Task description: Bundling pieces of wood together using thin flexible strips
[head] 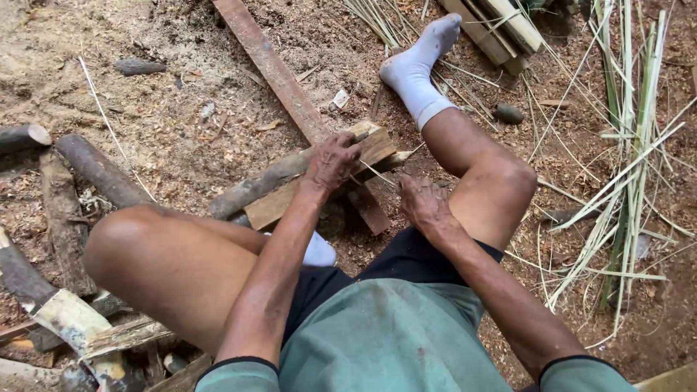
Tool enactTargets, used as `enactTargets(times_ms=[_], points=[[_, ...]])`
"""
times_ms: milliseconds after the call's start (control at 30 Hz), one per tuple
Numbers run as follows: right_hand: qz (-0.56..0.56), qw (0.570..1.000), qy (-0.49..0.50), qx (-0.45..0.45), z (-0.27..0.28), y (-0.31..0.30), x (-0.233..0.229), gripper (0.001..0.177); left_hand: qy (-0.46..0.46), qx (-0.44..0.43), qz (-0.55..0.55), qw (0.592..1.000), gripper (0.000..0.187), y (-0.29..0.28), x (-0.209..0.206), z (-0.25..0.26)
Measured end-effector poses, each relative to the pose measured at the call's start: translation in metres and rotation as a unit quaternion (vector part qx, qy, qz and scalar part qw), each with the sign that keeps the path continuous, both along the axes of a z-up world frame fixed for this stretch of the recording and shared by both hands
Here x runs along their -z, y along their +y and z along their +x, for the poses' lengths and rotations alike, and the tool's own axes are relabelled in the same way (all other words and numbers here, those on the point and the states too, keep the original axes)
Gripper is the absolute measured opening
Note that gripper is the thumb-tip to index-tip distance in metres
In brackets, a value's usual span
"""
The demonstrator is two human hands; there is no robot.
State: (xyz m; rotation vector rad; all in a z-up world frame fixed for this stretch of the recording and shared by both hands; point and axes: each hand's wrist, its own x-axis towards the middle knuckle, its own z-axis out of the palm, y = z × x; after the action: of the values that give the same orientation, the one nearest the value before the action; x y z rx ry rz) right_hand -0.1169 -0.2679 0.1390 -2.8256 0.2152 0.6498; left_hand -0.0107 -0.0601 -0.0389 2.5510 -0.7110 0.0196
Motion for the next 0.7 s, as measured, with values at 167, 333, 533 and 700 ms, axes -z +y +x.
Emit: enactTargets(times_ms=[167,333,533,700], points=[[0.011,0.999,-0.029,-0.015,0.005,-0.025,0.054,0.026,0.060,0.005,-0.077,0.995,0.014,0.018,-0.033,0.002],[0.229,0.971,-0.071,0.006,0.040,0.008,0.031,0.018,0.229,-0.081,-0.361,0.900,0.020,0.045,-0.092,-0.010],[0.389,0.914,-0.096,0.061,0.080,0.050,0.043,0.023,0.306,-0.226,-0.483,0.789,0.027,0.050,-0.110,-0.020],[0.377,0.919,-0.113,0.012,0.080,0.064,0.030,0.018,0.309,-0.252,-0.535,0.745,0.027,0.055,-0.122,-0.020]])
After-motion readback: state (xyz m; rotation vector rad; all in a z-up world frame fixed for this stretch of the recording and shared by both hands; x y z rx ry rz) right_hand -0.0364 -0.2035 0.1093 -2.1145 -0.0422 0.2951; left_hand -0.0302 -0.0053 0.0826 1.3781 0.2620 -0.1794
